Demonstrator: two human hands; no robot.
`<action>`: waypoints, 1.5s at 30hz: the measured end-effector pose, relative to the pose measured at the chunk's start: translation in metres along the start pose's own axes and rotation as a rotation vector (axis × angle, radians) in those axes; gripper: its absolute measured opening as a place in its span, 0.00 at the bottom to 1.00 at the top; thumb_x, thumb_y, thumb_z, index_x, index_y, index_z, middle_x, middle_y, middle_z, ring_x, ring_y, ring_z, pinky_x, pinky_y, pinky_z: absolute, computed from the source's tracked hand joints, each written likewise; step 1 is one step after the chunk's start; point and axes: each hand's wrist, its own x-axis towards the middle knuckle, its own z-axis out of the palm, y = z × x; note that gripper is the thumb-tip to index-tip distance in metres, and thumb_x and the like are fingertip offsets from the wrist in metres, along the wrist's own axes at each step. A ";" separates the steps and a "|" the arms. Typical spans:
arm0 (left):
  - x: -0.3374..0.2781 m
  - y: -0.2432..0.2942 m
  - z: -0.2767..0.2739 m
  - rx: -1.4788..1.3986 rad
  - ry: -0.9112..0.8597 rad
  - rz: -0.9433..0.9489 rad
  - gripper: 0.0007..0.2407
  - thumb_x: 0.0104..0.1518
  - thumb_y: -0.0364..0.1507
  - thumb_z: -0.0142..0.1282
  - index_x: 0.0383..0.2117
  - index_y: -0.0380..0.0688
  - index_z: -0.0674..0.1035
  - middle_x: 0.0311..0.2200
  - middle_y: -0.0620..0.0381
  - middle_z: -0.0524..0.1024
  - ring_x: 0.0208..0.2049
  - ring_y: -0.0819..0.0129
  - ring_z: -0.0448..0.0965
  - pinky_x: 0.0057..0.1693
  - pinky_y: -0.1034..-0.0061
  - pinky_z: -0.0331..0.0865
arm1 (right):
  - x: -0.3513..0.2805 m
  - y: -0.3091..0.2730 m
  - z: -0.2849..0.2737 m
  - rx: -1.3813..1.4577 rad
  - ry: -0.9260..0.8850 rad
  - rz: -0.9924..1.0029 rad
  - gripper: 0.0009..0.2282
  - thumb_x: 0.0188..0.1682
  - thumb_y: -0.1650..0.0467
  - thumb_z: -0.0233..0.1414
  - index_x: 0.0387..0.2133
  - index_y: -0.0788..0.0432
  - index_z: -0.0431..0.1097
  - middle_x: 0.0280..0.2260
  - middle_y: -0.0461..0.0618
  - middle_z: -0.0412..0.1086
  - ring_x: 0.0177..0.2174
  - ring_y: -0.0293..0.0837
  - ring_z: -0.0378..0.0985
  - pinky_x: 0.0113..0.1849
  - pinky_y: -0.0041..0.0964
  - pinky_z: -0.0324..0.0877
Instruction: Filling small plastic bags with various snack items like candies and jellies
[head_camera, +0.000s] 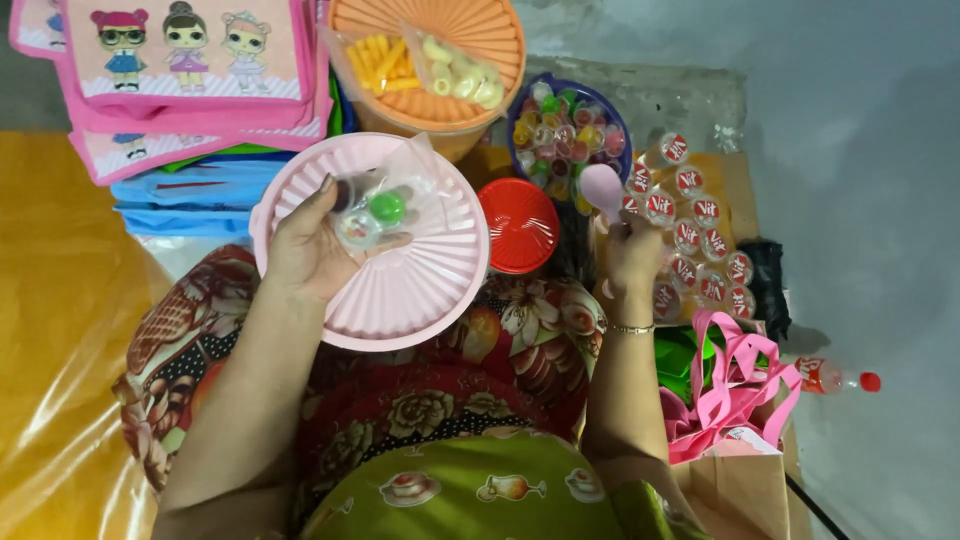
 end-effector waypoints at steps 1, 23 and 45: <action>-0.001 0.000 0.001 0.002 0.001 -0.006 0.14 0.48 0.36 0.49 0.36 0.40 0.74 0.35 0.46 0.74 0.38 0.53 0.75 0.43 0.48 0.68 | 0.009 0.010 0.003 0.000 -0.001 0.007 0.11 0.41 0.71 0.45 0.36 0.61 0.68 0.31 0.59 0.69 0.34 0.59 0.70 0.35 0.49 0.64; 0.004 -0.002 -0.002 -0.032 0.056 0.038 0.16 0.46 0.38 0.48 0.33 0.36 0.75 0.36 0.45 0.73 0.39 0.53 0.74 0.47 0.53 0.65 | 0.068 0.004 0.072 -0.107 -0.041 0.159 0.12 0.41 0.68 0.41 0.37 0.52 0.67 0.34 0.53 0.68 0.38 0.53 0.69 0.39 0.48 0.65; 0.005 -0.002 0.000 -0.013 0.079 0.035 0.16 0.46 0.38 0.49 0.32 0.36 0.76 0.35 0.45 0.74 0.37 0.56 0.75 0.46 0.58 0.68 | 0.119 0.042 0.094 -0.087 0.119 0.095 0.10 0.38 0.68 0.47 0.34 0.46 0.68 0.33 0.45 0.69 0.36 0.50 0.71 0.38 0.44 0.66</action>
